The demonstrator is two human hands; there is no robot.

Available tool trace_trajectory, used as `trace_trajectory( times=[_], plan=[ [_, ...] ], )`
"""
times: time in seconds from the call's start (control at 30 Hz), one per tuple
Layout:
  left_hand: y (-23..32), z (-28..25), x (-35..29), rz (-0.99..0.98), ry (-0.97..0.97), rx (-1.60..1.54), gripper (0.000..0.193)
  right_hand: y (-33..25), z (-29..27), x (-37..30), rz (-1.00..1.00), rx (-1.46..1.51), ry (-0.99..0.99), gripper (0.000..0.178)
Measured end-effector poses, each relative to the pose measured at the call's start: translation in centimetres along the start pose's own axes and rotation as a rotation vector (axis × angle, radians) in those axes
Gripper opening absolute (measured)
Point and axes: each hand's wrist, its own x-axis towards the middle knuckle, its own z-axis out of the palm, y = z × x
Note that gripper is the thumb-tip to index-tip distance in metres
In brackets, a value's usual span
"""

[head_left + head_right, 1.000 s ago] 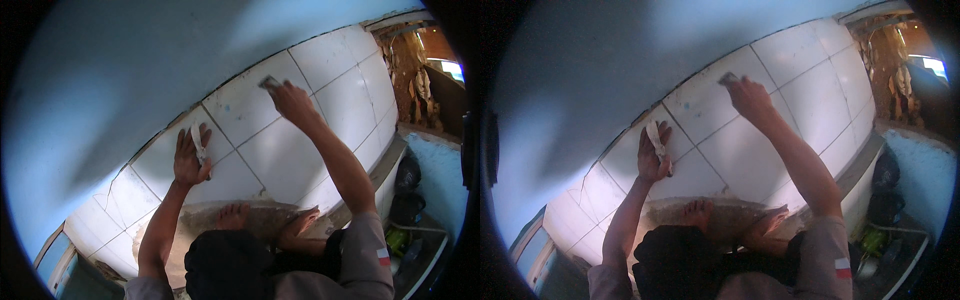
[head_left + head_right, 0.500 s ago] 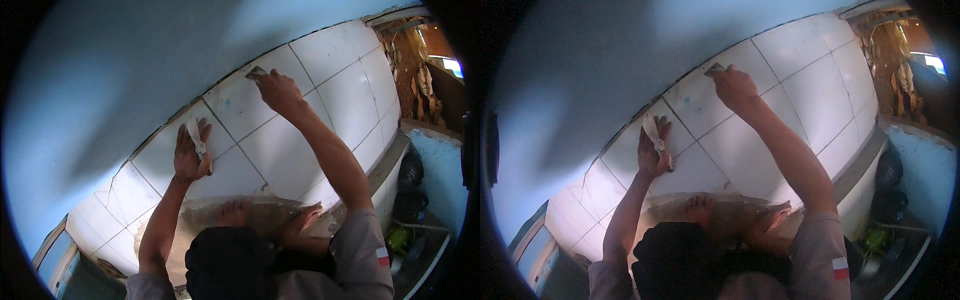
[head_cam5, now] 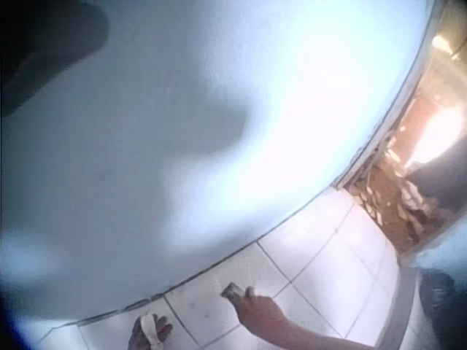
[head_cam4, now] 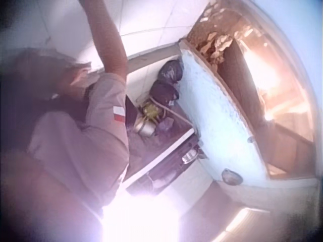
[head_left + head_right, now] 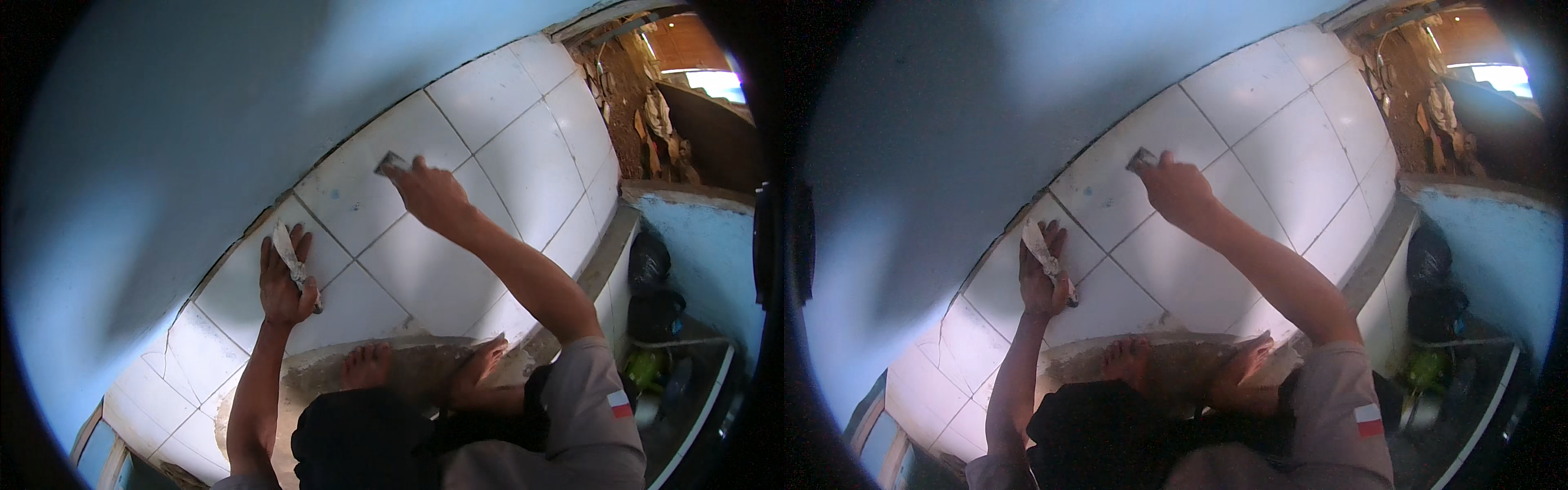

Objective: The person applies grout to the joints between white floor tiles using a trowel and a smaller tool, smoothing and filling the gaps. The person works barefoot on the tiled floor, moving methodically across the area.

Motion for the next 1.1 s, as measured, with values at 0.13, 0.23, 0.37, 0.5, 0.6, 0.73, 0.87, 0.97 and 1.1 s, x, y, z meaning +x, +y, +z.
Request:
trace_trajectory(
  times=[0.13,0.23,0.37,0.5,0.6,0.73,0.87,0.97,1.1],
  plan=[
    [0.7,-0.2,0.9,0.022,-0.017,0.027,0.063,-0.1,-0.6,-0.1,0.030,0.048,0.012,0.040],
    [0.4,0.2,0.2,-0.003,-0.017,0.014,0.064,-0.8,-0.5,3.9,0.014,0.081,0.060,0.040],
    [0.2,0.1,0.1,-0.005,0.001,0.020,0.065,1.8,0.1,-0.4,-0.016,0.059,-0.004,0.043],
    [-0.2,0.1,-0.1,-0.010,0.008,0.009,0.065,0.4,1.1,-5.2,-0.074,-0.120,-0.083,0.047],
    [0.1,-0.1,0.6,0.009,-0.006,-0.019,0.065,-2.0,1.7,0.4,-0.078,-0.003,0.099,0.045],
    [-0.2,0.3,-0.4,0.012,0.015,0.002,0.066,-2.6,-0.3,2.5,-0.071,0.072,0.021,0.042],
    [-0.6,0.1,-0.7,0.010,0.013,0.037,0.066,-1.3,0.0,-3.9,-0.067,-0.095,-0.113,0.041],
    [-0.3,0.3,0.0,0.020,0.009,0.020,0.067,-1.7,1.3,-3.8,-0.073,-0.093,-0.088,0.041],
    [-0.2,0.2,0.3,0.015,-0.008,0.017,0.067,-3.2,1.0,0.4,-0.153,-0.035,0.019,0.043]
  ],
)
